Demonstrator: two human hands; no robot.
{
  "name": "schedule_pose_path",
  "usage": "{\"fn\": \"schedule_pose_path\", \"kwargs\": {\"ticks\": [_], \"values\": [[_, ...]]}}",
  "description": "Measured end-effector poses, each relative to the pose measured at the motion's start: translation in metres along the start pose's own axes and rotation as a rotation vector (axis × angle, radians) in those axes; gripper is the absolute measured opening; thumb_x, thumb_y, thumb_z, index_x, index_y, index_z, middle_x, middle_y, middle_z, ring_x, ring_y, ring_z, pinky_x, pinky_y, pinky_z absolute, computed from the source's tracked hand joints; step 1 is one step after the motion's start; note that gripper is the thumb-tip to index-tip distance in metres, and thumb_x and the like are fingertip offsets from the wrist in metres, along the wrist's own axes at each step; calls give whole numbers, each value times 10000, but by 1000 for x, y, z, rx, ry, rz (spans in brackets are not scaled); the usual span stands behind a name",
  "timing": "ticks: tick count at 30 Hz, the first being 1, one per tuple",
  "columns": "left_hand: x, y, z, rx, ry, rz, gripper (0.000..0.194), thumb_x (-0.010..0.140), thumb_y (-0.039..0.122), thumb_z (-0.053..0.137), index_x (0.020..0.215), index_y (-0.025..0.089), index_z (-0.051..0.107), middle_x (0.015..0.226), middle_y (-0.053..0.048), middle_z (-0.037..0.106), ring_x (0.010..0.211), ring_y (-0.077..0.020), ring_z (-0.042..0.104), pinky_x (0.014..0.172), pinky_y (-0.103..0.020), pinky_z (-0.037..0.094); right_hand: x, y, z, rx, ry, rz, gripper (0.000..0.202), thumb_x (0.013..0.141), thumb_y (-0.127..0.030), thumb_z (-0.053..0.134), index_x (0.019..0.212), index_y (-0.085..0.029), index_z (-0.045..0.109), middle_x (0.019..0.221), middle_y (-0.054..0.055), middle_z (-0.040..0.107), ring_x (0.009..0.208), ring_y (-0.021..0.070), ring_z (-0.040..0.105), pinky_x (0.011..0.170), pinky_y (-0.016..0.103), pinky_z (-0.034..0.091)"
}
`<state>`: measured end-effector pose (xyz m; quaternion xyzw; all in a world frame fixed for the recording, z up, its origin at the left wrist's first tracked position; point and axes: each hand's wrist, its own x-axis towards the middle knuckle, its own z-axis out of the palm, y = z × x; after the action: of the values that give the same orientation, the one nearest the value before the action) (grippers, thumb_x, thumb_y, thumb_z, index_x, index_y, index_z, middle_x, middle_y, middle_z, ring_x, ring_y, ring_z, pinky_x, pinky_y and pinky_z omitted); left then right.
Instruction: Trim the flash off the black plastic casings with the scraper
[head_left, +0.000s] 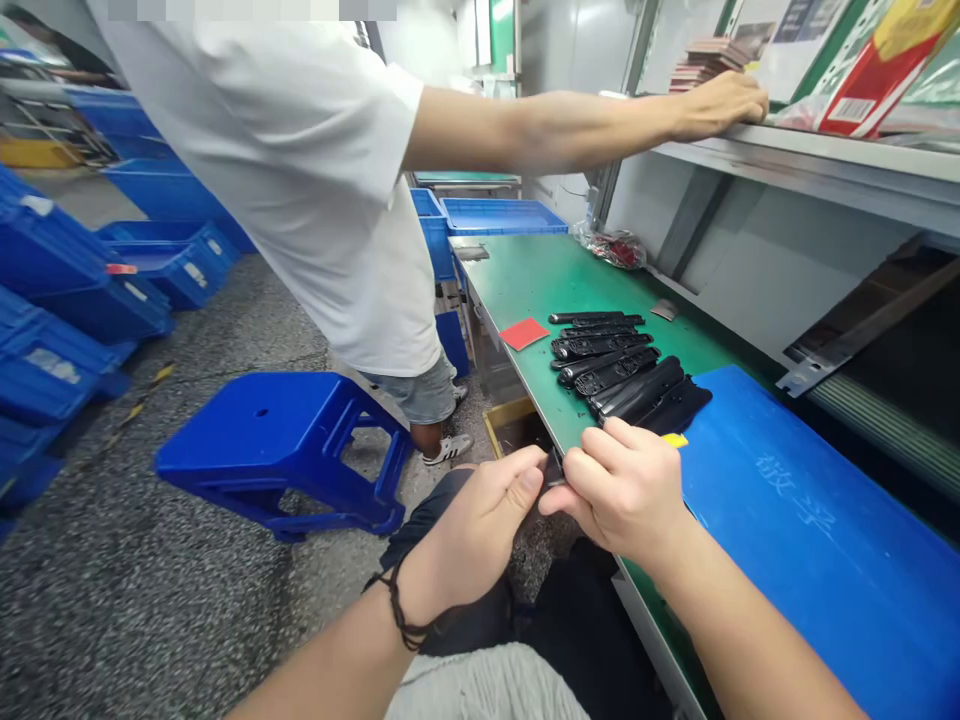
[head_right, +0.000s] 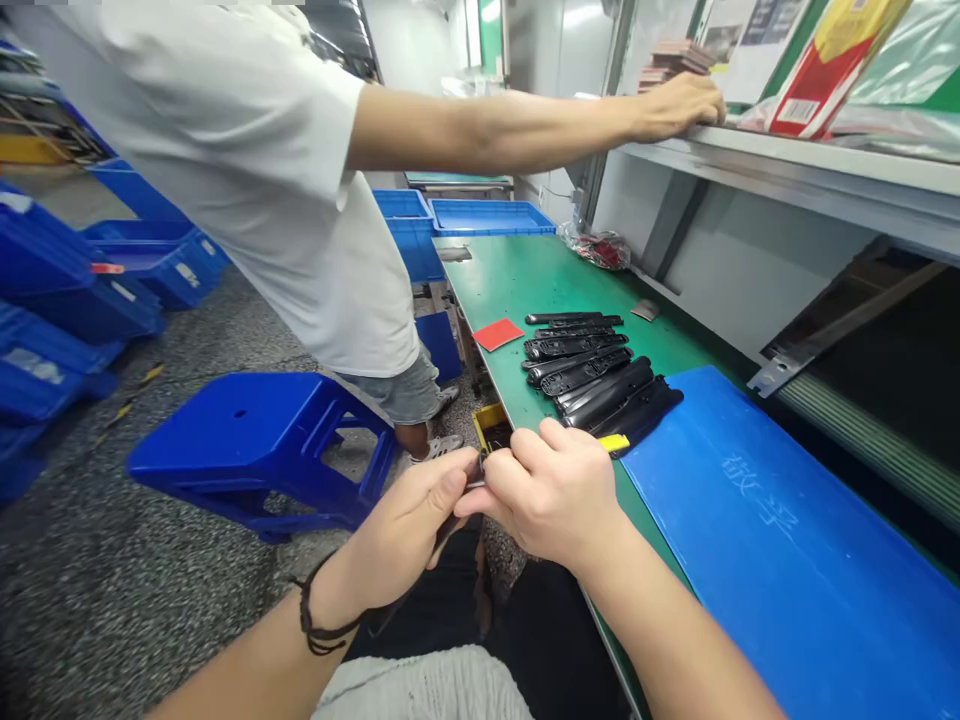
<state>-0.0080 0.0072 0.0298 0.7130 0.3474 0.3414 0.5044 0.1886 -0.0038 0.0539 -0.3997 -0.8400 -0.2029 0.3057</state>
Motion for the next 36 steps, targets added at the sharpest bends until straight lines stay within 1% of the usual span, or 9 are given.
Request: {"fn": "schedule_pose_path", "kwargs": {"ticks": [5,8,10,12,15,19,30,34,36], "values": [[1,-1,5,-84,43,-37,503,1102,571,311,767,215,431,591,46,419,537,-121,386,509,-272,286,-6,-4,13,-18,101,-9,567,1088,-565,467,651,-203,466,629,5,388,646,177,275,606,369,160],[0,0,1,-10,71,-31,482,1100,562,335,802,210,473,618,47,420,569,-129,400,551,-286,292,-5,1,11,159,131,11,453,1090,-418,542,696,-198,500,636,-12,396,635,158,302,603,345,200],[-2,1,-3,87,80,-18,468,1101,552,343,827,207,499,641,47,421,587,-132,401,577,-297,288,-2,6,3,283,81,47,343,1086,-385,552,812,-179,572,691,-10,452,652,148,364,618,323,252],[-4,3,-8,192,59,7,439,1104,523,357,846,206,516,673,42,464,612,-135,425,605,-306,290,1,10,-6,312,-21,61,389,1082,-495,536,889,-163,600,741,2,487,674,148,403,630,314,274],[-6,6,-12,331,-2,34,360,1103,449,391,882,206,539,731,30,554,645,-139,481,631,-314,293,4,13,-16,196,-156,31,534,1056,-652,488,826,-179,580,734,2,480,673,153,383,615,321,232],[-6,10,-14,379,-47,43,337,1103,411,391,861,212,515,667,47,503,599,-135,461,612,-316,273,4,14,-15,108,-195,-27,571,1076,-654,431,763,-191,546,721,-1,483,669,155,357,608,323,209],[-1,5,-6,331,10,-27,399,1102,487,361,857,211,513,714,30,541,636,-146,456,613,-313,290,0,17,-8,-102,-49,-142,505,1088,-521,516,693,-207,518,655,1,464,667,176,331,616,349,176],[0,6,-7,274,49,-32,428,1103,503,351,827,209,493,725,28,528,651,-146,446,625,-307,307,-1,21,-11,65,-41,-134,465,1068,-374,589,651,-202,481,612,-21,427,618,151,323,588,336,197],[3,6,-8,245,65,-35,427,1100,510,361,823,211,488,738,25,540,667,-149,461,636,-304,321,-1,26,-15,239,-77,-28,303,1063,-272,575,769,-198,583,664,-27,503,623,134,399,592,307,268]]}}
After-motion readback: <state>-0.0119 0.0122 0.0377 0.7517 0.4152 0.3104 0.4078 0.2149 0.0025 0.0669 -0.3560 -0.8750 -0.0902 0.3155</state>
